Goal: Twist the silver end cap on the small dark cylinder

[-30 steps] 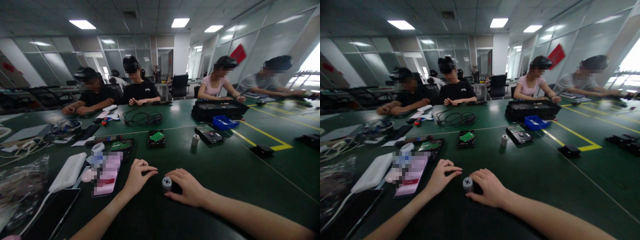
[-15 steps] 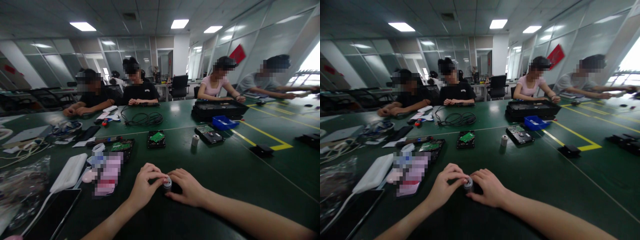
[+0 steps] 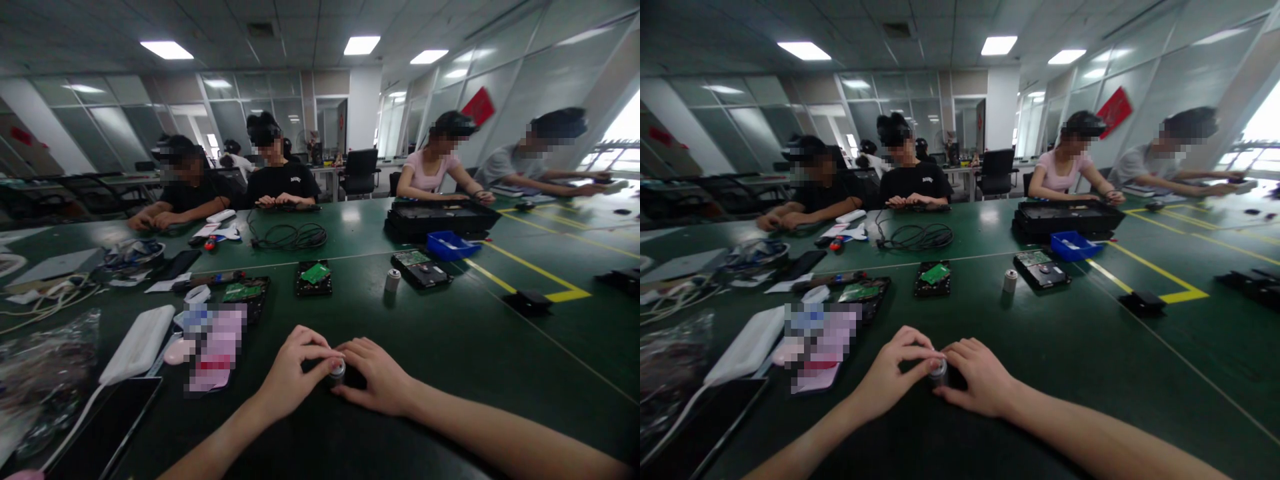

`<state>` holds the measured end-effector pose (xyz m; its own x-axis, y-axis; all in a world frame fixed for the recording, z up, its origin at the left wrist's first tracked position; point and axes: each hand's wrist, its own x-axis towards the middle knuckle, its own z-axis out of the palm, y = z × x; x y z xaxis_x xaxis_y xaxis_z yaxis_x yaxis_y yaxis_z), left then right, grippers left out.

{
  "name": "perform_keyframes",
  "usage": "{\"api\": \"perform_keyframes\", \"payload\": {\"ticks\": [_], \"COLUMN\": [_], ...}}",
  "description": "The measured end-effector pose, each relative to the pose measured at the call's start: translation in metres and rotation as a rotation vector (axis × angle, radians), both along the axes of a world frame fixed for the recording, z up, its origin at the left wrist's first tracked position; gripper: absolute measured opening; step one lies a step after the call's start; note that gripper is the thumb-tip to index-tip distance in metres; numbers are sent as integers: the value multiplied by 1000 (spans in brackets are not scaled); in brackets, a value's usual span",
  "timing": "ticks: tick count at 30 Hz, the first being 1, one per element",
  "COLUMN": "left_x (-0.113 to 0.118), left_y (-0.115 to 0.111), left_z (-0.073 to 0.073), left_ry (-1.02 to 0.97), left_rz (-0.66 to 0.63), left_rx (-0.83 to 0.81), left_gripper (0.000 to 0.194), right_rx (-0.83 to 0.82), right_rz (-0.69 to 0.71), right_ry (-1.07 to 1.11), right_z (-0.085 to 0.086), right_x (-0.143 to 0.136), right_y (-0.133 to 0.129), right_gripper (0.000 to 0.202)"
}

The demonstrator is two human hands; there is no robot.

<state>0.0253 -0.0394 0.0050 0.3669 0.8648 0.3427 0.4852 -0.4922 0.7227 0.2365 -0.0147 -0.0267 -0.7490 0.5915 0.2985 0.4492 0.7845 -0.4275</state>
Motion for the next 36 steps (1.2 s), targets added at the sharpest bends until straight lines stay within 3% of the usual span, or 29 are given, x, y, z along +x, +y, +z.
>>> {"api": "perform_keyframes", "payload": {"ticks": [4,9,13,16,21,25,31,36], "left_x": [-3,-1,-3,-14,-31,-33,-26,-6], "left_y": [2,-2,0,10,23,24,19,0], "left_z": [2,8,9,1,-25,-33,-19,-2], "left_ry": [47,200,133,135,306,360,188,60], "left_rz": [9,32,153,240,218,248,284,164], "left_rx": [14,171,180,147,88,106,144,117], "left_gripper": [8,12,6,5,7,9,8,7], "right_rx": [1,-1,-8,-15,-26,-25,-18,-7], "right_rz": [-1,4,-4,-4,-2,-7,-10,-1], "right_ry": [-3,-2,-6,-6,-14,-20,-15,-20], "right_z": [1,2,5,9,11,9,8,8], "right_x": [0,0,-1,-1,-1,-1,0,0], "right_y": [1,1,0,-1,-2,-1,-1,-1], "right_gripper": [36,34,37,39,38,40,40,39]}}
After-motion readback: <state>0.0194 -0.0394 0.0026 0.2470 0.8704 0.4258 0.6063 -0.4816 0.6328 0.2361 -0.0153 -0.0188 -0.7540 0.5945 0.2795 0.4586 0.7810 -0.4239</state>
